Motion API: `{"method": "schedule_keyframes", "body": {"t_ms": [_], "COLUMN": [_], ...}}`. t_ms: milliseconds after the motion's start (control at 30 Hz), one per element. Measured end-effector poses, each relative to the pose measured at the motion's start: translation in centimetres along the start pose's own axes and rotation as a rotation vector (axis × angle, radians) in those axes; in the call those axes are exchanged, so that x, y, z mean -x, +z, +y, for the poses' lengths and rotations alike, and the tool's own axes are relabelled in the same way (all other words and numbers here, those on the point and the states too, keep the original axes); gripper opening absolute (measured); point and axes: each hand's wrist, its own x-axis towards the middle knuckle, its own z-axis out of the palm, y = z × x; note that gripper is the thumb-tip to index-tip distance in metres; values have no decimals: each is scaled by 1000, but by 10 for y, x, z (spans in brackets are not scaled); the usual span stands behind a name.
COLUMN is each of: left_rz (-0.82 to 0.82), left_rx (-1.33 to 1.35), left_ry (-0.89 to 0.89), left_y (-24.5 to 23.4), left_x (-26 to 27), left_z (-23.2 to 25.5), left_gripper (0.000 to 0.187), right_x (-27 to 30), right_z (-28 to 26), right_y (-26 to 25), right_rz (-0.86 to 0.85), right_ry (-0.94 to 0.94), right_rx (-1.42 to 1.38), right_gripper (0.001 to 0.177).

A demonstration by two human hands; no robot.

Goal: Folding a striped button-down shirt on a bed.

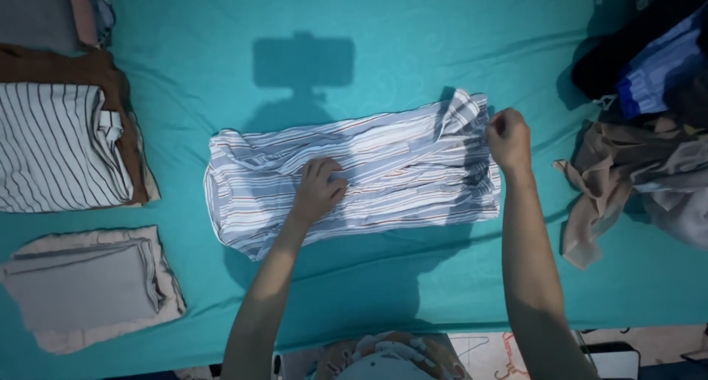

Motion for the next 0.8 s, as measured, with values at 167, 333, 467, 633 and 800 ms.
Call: {"method": "schedule_keyframes", "body": {"t_ms": [167, 333, 467, 633, 800], "left_rz": [33, -30, -141, -235, -247], "left_rx": [-67, -232, -373, -428, -410], "left_ry": [-37, -91, -79, -135, -164], "left_y": [-7, 48, 70, 77, 75], "left_x": [-23, -21, -26, -21, -21], "left_z": [17, 4, 1, -2, -1], "left_gripper": [22, 37, 76, 89, 91], "right_x": [10, 11, -12, -25, -17], "right_z": [3, -53, -48, -22, -20], "right_y": [0, -3, 8, 12, 10], "right_rz": [-88, -25, -212, -183, -182], "right_ry": [-219, -351, -296, -219, 14], "right_rx": [308, 280, -21, 186, 94], "right_gripper": [21, 41, 41, 32, 24]}}
